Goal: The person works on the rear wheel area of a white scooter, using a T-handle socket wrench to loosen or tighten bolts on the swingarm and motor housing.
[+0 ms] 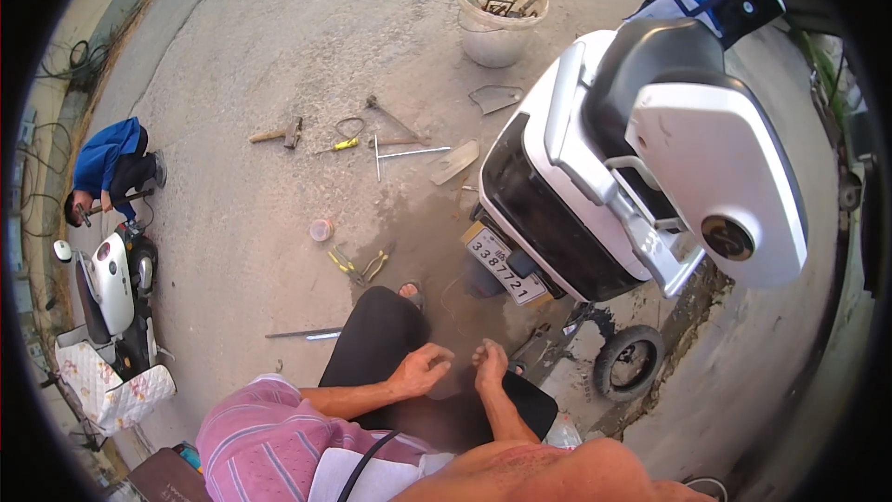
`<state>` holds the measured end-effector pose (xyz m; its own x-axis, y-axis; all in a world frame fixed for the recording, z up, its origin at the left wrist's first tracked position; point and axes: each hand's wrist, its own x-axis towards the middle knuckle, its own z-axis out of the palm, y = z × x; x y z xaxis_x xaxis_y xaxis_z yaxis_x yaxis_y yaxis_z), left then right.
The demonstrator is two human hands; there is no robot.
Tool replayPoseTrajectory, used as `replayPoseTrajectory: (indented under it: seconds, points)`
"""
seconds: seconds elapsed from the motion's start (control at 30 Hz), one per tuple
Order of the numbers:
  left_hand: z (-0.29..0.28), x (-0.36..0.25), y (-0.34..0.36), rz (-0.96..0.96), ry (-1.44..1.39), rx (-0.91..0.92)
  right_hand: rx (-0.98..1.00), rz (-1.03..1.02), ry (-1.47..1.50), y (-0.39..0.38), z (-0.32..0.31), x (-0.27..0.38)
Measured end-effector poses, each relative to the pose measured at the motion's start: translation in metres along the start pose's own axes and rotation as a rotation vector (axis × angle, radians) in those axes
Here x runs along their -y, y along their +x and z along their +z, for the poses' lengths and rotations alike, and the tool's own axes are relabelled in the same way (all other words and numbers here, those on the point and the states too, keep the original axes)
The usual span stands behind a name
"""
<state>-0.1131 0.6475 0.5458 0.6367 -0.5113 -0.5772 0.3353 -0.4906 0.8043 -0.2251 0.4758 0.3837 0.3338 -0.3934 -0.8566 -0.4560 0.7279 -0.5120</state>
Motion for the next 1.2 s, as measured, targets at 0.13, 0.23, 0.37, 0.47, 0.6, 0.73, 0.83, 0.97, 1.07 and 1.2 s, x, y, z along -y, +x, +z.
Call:
replayPoseTrajectory:
  seconds: [0.13,0.23,0.37,0.47,0.6,0.73,0.83,0.97,1.07,1.2]
  points:
    - [-0.015,0.022,0.111,0.225,0.34,0.112,0.031,-0.01,0.124,0.13,-0.01,0.046]
    - [-0.012,0.045,0.162,0.323,0.729,0.282,0.177,-0.256,0.04,0.228,-0.023,0.057]
    - [0.002,0.105,0.229,0.358,1.004,0.698,0.088,-0.327,-0.136,0.344,-0.033,0.057]
    - [0.022,0.135,0.261,0.304,1.181,0.836,0.197,-0.333,0.058,0.369,-0.019,0.062]
    - [0.027,0.177,0.304,0.321,1.239,0.952,0.23,-0.316,0.155,0.371,0.015,0.069]
    - [0.086,0.141,0.307,0.224,1.294,0.948,0.151,-0.43,-0.009,0.441,-0.015,0.06]
    - [0.098,0.151,0.272,0.337,1.016,1.079,0.255,-0.533,0.324,0.464,-0.01,0.025]
    - [0.104,0.144,0.239,0.428,0.883,1.038,0.28,-0.554,0.323,0.455,-0.004,0.017]
    - [0.105,0.138,0.252,0.358,1.147,0.931,0.015,-0.613,0.173,0.465,-0.006,0.036]
    - [0.118,0.162,0.282,0.473,1.292,0.83,-0.188,-0.871,-0.287,0.479,-0.012,0.033]
